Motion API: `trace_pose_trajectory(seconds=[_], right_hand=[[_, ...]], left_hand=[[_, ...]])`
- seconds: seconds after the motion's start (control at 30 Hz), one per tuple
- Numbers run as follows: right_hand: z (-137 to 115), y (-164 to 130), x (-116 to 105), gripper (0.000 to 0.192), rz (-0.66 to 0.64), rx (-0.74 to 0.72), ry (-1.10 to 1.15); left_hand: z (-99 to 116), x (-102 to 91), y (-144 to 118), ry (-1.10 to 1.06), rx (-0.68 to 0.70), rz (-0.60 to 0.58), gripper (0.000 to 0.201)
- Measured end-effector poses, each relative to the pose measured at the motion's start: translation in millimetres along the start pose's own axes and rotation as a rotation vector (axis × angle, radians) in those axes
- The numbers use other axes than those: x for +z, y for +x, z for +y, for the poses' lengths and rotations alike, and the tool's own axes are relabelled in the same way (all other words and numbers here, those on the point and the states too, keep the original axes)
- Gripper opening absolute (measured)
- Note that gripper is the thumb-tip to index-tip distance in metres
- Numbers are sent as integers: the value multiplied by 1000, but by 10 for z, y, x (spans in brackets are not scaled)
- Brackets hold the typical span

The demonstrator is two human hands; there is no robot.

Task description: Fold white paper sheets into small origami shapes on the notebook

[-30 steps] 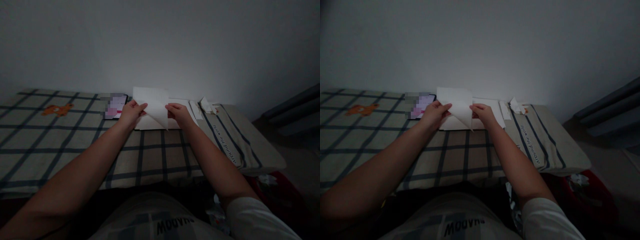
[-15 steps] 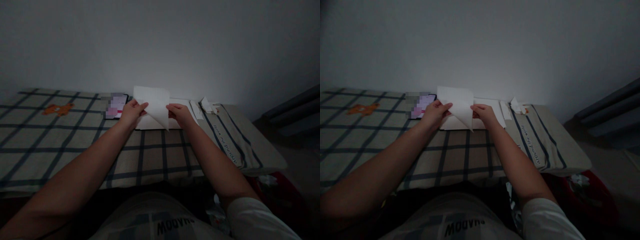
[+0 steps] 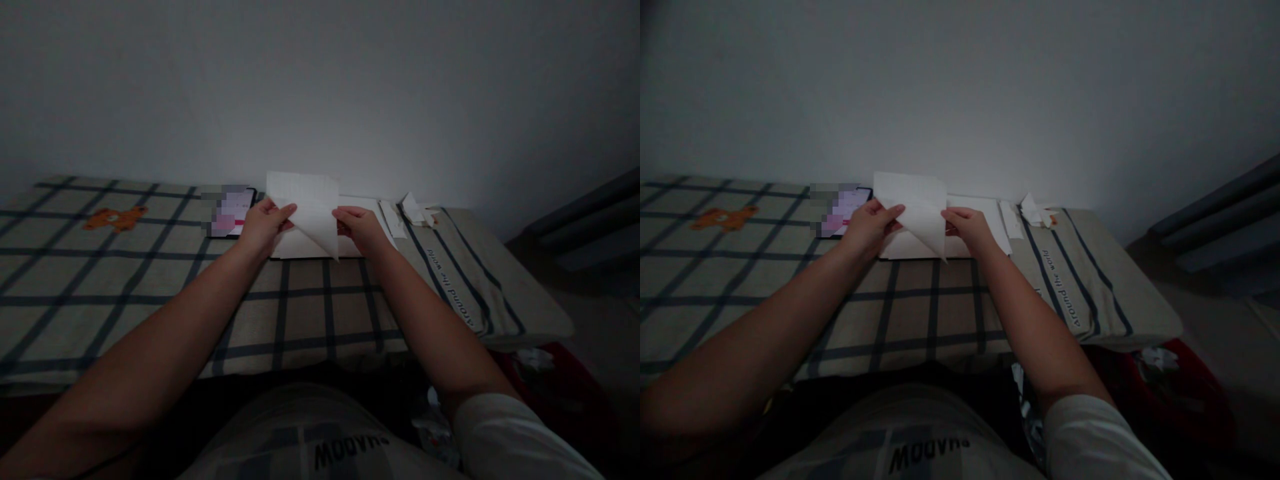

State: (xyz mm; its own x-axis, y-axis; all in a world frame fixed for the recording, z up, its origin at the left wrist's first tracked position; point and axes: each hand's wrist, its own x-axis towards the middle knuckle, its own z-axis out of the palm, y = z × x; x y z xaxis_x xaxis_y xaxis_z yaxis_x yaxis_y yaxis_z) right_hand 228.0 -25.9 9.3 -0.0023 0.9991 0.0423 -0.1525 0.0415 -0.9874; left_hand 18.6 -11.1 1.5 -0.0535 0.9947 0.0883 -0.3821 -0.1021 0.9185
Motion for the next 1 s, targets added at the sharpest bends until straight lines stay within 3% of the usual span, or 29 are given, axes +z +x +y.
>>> trace_pose_trajectory(seconds=[0.33, 0.5, 1.0], right_hand=[[30, 35, -30, 32, 31, 2, -5], [40, 60, -54, 29, 71, 9, -43], [1, 39, -28, 12, 125, 29, -13]], left_hand=[[-2, -15, 22, -22, -36, 16, 27], [14, -3, 18, 32, -45, 61, 38], [33, -8, 9, 15, -80, 19, 35]])
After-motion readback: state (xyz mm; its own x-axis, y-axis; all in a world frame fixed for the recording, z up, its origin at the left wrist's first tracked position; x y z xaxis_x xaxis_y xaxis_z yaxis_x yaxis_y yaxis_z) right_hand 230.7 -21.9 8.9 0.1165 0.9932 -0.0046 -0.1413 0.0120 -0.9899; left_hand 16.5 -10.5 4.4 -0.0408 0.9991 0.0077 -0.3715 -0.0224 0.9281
